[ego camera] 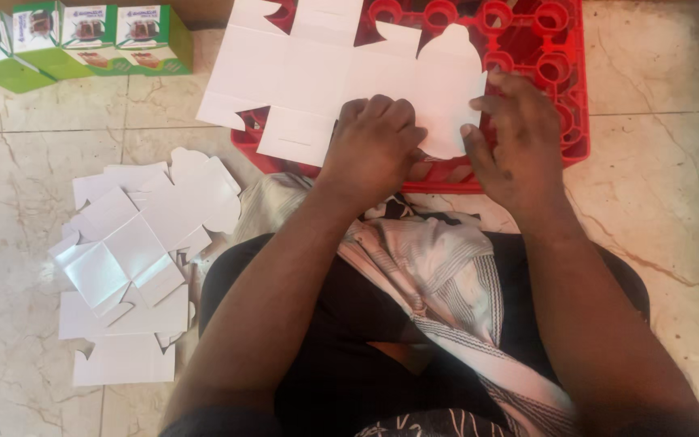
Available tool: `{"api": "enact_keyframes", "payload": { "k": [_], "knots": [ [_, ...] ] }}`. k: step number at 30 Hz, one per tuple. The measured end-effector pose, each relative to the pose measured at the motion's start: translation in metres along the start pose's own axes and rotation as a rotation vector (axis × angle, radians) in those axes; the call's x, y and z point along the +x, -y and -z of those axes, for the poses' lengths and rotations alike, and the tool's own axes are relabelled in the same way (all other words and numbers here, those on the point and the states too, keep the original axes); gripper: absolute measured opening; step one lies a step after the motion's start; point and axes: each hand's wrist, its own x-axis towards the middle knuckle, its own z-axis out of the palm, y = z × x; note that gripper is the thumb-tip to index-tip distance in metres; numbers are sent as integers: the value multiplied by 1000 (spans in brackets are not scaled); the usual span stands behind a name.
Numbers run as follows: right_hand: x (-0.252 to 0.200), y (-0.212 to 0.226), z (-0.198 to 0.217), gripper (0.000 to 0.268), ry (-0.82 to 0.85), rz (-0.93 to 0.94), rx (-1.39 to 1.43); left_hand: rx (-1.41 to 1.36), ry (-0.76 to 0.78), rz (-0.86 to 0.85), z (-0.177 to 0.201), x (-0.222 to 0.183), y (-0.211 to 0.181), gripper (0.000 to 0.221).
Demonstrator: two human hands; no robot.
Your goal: The person folds a flat cardboard template into a small box and places it aside with other finished boxes.
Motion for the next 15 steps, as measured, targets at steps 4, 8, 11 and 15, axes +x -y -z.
{"api": "enact_keyframes", "payload": {
  "k": [4, 8, 11, 15],
  "knots": [
    [-11, 28, 50, 32, 321, -268, -20, 10, -58, -9, -1, -3, 3, 20],
    [-73, 60, 71, 42, 1469, -142, -102, 2, -33, -10, -3, -1, 3, 19],
    [-121, 73, 63, 27, 1264, 93, 238, -15, -29, -17, -2, -2, 4, 20],
    [-142, 93, 12, 24, 1026, -8, 388, -1, -39, -35, -2, -3, 4, 25]
  ]
}}
